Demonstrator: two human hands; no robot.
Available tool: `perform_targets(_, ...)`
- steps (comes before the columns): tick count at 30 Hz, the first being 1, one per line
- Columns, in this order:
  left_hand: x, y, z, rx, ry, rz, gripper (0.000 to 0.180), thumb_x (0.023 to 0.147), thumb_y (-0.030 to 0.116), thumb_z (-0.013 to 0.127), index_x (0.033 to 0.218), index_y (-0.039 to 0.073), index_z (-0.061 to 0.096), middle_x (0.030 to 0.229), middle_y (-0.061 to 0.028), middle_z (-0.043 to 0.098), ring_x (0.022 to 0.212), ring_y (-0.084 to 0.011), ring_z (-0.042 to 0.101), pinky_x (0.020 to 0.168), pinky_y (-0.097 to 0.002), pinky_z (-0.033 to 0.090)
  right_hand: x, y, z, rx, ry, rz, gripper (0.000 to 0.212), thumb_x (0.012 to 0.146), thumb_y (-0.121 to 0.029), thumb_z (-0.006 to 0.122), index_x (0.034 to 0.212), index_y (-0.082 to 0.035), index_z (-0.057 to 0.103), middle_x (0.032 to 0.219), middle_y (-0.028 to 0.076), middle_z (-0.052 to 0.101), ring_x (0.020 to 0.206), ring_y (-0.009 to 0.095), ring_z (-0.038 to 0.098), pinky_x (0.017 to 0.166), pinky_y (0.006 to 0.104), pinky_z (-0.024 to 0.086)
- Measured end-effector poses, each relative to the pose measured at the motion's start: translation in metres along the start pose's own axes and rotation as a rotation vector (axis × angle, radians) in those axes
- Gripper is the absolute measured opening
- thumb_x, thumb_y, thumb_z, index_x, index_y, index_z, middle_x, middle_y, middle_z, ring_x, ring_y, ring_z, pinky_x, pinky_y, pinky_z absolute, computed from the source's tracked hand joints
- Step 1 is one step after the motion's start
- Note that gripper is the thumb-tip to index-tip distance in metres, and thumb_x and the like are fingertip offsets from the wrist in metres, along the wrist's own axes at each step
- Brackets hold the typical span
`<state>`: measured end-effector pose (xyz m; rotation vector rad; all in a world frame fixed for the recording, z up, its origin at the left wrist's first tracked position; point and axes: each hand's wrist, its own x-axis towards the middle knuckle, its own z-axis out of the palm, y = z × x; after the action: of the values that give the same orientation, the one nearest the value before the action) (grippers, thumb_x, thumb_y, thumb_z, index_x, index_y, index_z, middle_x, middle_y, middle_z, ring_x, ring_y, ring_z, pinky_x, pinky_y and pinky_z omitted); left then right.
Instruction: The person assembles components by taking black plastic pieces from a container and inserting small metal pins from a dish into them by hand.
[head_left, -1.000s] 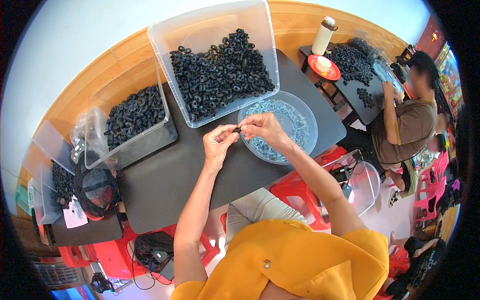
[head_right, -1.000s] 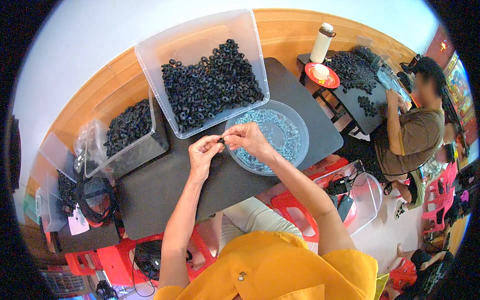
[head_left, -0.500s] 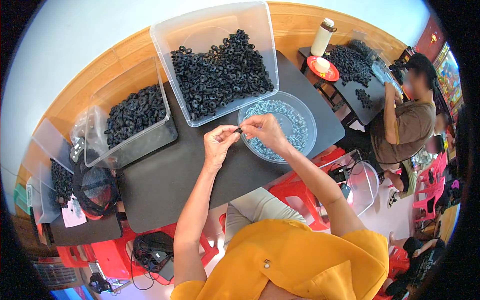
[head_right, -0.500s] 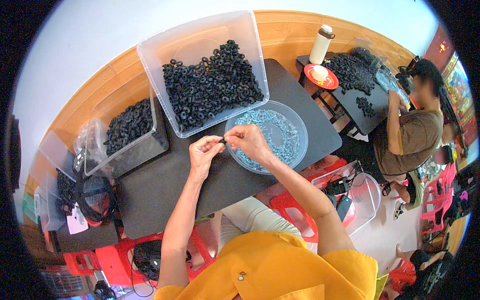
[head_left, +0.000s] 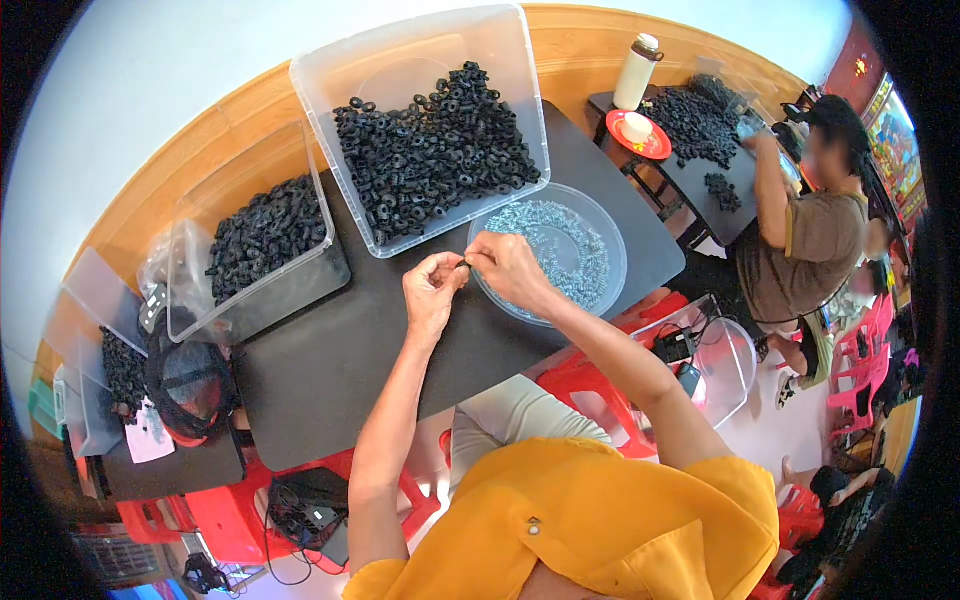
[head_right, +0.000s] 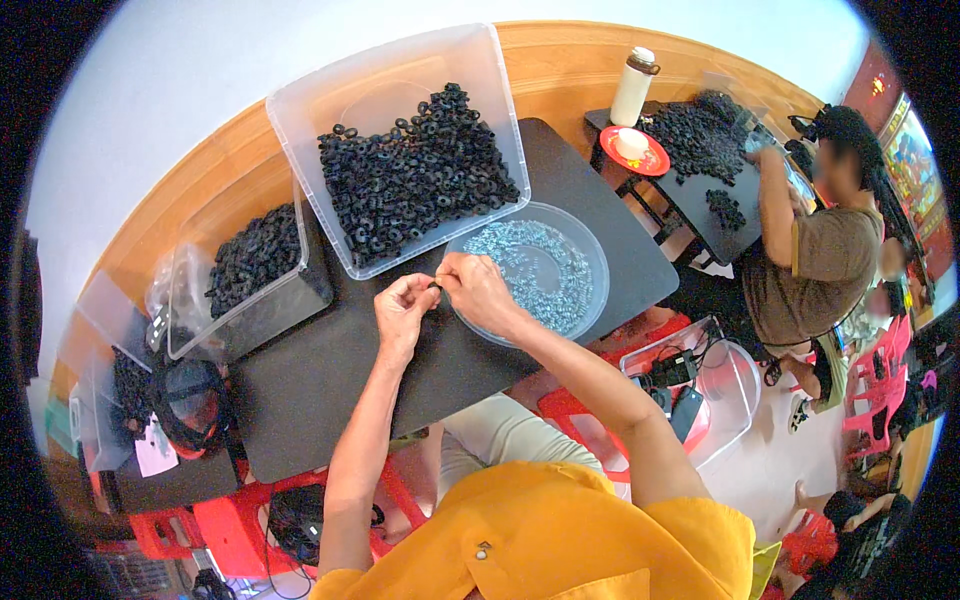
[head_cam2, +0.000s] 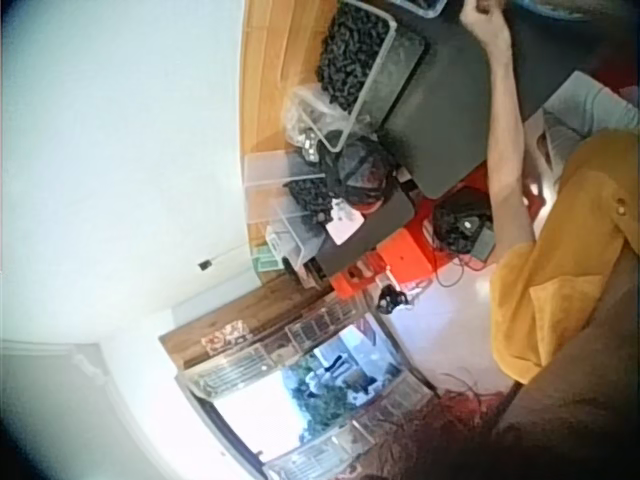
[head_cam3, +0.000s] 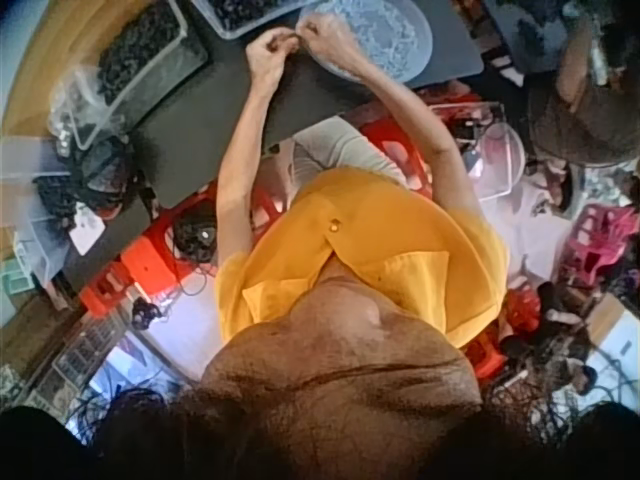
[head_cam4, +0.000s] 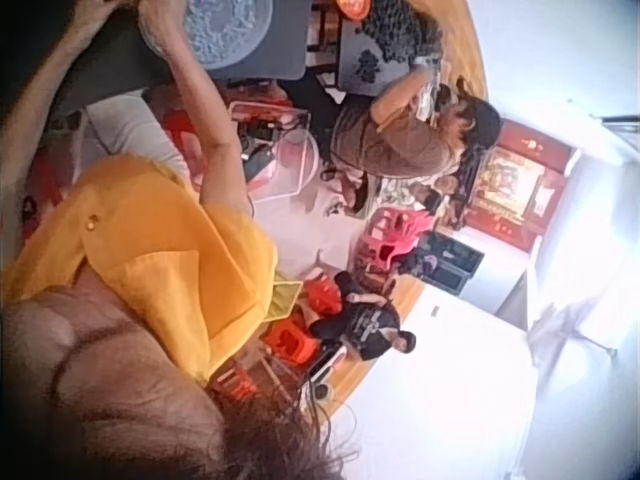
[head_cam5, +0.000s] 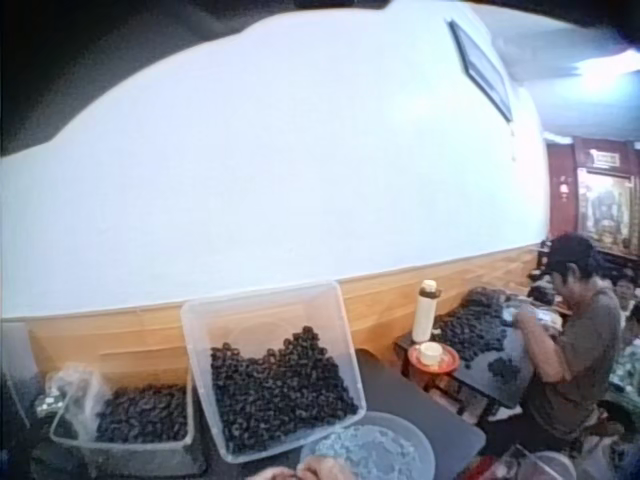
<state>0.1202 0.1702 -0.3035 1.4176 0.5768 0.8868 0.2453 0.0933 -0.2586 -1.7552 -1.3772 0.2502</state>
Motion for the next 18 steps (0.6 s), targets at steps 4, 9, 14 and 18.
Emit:
perform_targets(4,0.003,0.008,-0.005,-0.211,-0.094,-0.069,0.014,0.078,0.001,0.063,0.092,-0.002,0.06,0.078,-0.0047,0.063,0.066,-0.0094,0.059,0.062,-0.0218,0.049,0.006,0.004,-0.013,0.377,-0.202,0.169,0.013,0.08,-0.007,0.057,0.086,0.003,0.061,0.068,0.007,0.062,0.058,0.01,0.058,0.053,0.0245,0.047)
perform_targets(9,0.002,0.01,-0.006,-0.209,-0.137,-0.065,0.015,0.077,0.002,0.065,0.091,-0.002,0.06,0.077,-0.0046,0.063,0.065,-0.0094,0.059,0.061,-0.022,0.049,0.007,-0.003,-0.017,0.301,-0.232,0.191,0.012,0.077,-0.007,0.057,0.082,0.003,0.061,0.066,0.01,0.062,0.058,0.013,0.059,0.055,0.0262,0.047)
perform_targets(14,-0.001,0.007,-0.001,-0.088,-0.051,-0.06,0.012,0.076,-0.001,0.064,0.088,-0.002,0.061,0.073,-0.0036,0.062,0.063,-0.0072,0.057,0.058,-0.0205,0.047,0.003,-0.01,-0.003,-0.083,-0.066,0.024,0.011,0.073,-0.006,0.055,0.077,0.003,0.06,0.066,0.019,0.06,0.064,0.031,0.061,0.06,0.0378,0.048)
perform_targets(18,0.0,0.005,0.0,0.044,0.057,-0.009,0.011,0.075,-0.002,0.063,0.086,-0.002,0.061,0.072,-0.002,0.062,0.061,-0.0069,0.056,0.057,-0.0202,0.046,0.007,-0.015,0.008,-0.143,-0.041,0.044,0.01,0.074,-0.007,0.054,0.076,0.002,0.057,0.069,0.023,0.059,0.071,0.041,0.059,0.063,0.0461,0.046)
